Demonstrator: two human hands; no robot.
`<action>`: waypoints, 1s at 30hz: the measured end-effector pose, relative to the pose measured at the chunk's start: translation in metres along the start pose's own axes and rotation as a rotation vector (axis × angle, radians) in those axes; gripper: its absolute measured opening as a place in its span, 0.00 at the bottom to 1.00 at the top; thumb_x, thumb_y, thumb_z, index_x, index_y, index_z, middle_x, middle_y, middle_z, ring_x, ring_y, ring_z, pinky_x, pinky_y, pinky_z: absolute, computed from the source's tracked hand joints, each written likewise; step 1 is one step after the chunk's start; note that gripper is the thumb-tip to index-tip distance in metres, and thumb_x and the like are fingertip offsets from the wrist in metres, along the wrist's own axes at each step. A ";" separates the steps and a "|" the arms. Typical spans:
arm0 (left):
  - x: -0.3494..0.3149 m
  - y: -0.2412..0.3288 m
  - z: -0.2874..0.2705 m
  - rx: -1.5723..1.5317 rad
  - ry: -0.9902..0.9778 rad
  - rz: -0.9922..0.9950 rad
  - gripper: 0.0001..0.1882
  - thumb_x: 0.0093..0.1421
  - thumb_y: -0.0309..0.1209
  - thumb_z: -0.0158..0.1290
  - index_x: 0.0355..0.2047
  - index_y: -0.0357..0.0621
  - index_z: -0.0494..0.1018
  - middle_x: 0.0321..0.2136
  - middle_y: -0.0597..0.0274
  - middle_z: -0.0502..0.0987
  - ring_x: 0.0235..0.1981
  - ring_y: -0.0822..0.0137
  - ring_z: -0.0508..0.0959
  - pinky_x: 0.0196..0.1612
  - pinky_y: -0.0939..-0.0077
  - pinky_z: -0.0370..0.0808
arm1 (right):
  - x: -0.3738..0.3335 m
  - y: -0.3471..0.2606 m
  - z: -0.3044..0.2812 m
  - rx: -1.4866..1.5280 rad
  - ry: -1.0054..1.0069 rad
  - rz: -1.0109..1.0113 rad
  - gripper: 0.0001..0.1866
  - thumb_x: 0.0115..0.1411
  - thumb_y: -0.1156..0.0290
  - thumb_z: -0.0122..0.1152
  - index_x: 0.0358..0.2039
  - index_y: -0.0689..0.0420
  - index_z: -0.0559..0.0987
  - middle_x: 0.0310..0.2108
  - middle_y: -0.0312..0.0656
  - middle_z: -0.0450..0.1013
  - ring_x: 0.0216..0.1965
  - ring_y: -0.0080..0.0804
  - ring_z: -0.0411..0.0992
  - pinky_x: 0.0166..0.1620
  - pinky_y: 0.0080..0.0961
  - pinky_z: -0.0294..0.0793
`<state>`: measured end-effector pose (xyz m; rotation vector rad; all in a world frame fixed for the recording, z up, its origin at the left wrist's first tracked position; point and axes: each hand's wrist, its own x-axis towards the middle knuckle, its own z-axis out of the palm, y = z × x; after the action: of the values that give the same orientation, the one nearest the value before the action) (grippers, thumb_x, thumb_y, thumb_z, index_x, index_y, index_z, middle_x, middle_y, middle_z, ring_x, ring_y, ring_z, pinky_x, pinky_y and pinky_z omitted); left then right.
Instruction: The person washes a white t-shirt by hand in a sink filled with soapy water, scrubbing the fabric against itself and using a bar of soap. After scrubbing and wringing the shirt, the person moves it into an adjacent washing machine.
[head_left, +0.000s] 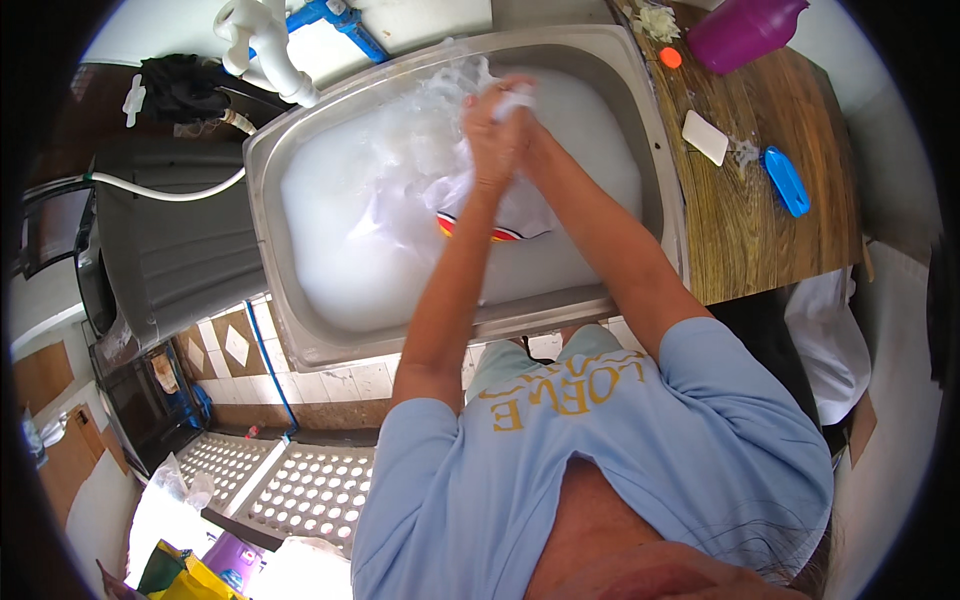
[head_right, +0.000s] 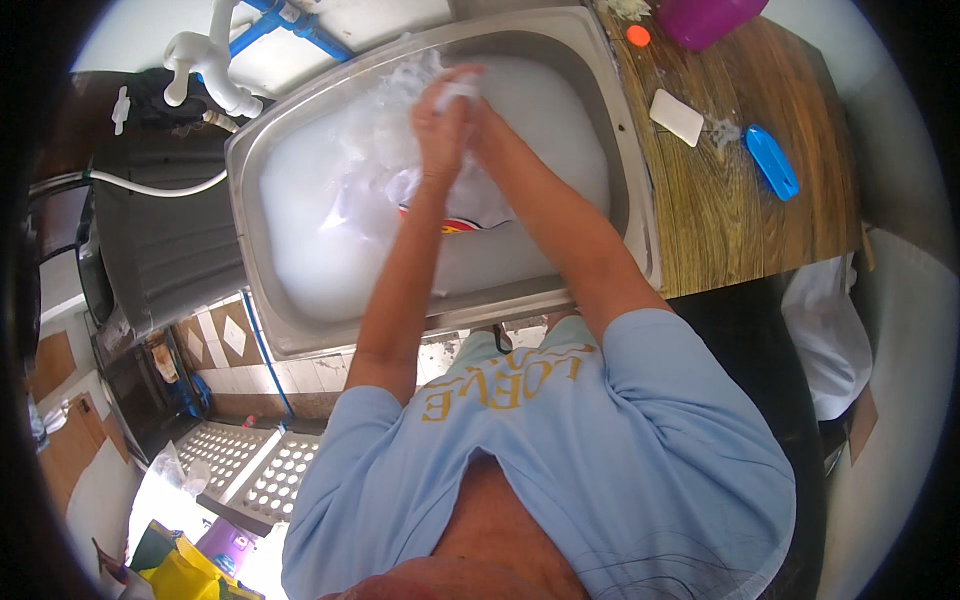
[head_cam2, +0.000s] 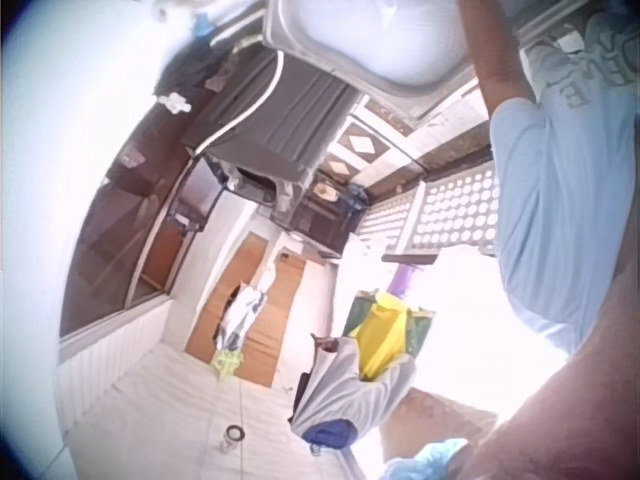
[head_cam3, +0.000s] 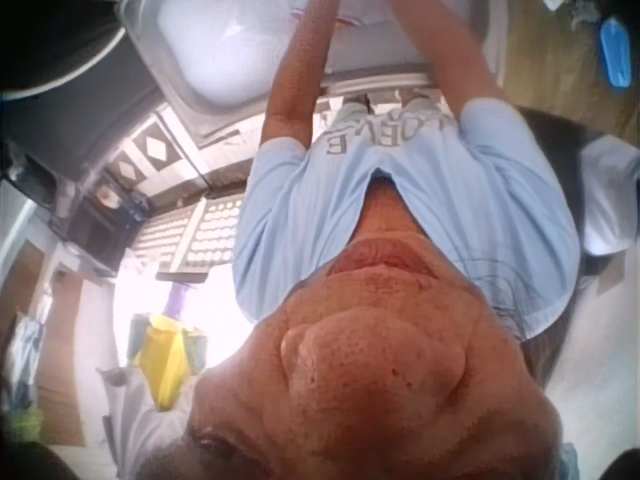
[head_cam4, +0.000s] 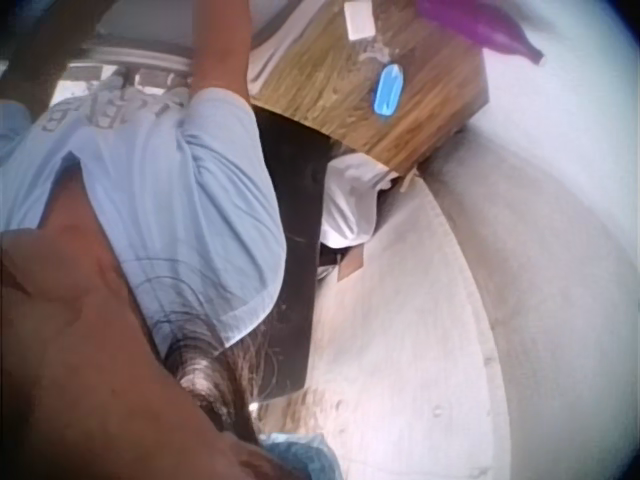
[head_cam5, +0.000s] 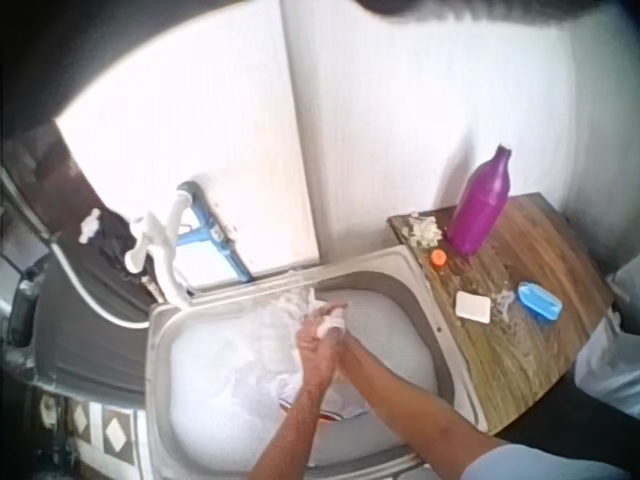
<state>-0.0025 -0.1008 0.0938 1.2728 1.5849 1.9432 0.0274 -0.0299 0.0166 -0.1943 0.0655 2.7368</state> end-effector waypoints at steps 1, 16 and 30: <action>-0.006 -0.001 0.011 0.107 -0.014 0.071 0.08 0.46 0.29 0.52 0.28 0.43 0.76 0.26 0.61 0.77 0.27 0.69 0.73 0.37 0.74 0.68 | 0.005 -0.004 -0.014 0.187 -0.206 0.144 0.17 0.62 0.54 0.53 0.41 0.55 0.73 0.40 0.36 0.71 0.42 0.29 0.69 0.46 0.32 0.69; -0.004 -0.052 -0.021 0.245 -0.030 0.030 0.08 0.45 0.32 0.59 0.22 0.39 0.76 0.14 0.55 0.71 0.18 0.71 0.68 0.25 0.74 0.69 | -0.011 0.027 0.020 -0.331 0.338 -0.185 0.17 0.58 0.52 0.56 0.36 0.53 0.74 0.30 0.32 0.70 0.32 0.24 0.68 0.37 0.26 0.69; 0.045 0.122 -0.162 -0.120 -0.523 -0.487 0.10 0.55 0.26 0.55 0.38 0.40 0.76 0.22 0.71 0.72 0.22 0.78 0.68 0.29 0.84 0.64 | -0.091 -0.069 0.206 -1.991 0.052 -0.502 0.12 0.57 0.62 0.63 0.26 0.58 0.77 0.22 0.25 0.66 0.27 0.12 0.61 0.31 0.15 0.60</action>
<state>-0.1221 -0.2077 0.2259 1.0949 1.3259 1.2582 0.1112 0.0135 0.2321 -0.6151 -2.2039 1.3148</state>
